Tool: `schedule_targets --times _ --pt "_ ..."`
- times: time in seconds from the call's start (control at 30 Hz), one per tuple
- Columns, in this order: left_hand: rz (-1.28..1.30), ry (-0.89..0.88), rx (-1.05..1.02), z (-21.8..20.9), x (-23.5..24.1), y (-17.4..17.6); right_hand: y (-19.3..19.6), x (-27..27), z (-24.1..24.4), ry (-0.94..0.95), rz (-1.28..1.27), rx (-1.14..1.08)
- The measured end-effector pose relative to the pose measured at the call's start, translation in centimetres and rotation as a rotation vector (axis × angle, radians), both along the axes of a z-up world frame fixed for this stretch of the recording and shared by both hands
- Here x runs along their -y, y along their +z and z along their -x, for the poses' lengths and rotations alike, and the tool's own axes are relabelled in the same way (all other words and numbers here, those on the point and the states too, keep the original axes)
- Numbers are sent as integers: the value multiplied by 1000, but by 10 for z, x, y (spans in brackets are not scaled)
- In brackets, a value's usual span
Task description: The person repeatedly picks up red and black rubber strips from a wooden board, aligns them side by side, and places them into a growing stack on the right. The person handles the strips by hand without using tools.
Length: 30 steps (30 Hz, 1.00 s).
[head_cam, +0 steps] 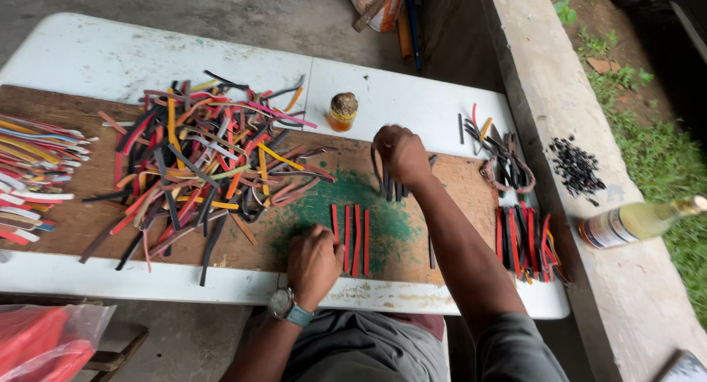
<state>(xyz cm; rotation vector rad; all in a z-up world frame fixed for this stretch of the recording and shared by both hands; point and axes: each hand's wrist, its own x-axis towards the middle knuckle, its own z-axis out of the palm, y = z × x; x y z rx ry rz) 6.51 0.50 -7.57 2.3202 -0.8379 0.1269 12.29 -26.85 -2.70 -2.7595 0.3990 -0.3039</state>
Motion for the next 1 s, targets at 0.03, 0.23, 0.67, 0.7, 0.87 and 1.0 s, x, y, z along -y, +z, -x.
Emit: schedule_targets --times 0.03,0.23,0.67,0.7,0.87,1.0 --pt "56 10 -14 -3 3 -5 8 3 15 -64 -259 139" --pt "222 99 -283 -31 -11 -30 23 -8 138 -25 -710 677" --pt "741 -334 -781 -1 -23 -11 -58 -50 244 -256 -1186 414" --pt "683 -349 -778 6 -21 -3 -61 -51 241 -284 -1322 402" --pt "536 -504 -837 31 -8 31 -65 -79 234 -164 -1744 340" --pt "528 -558 -769 40 0 47 -55 -102 226 -120 -1700 339"
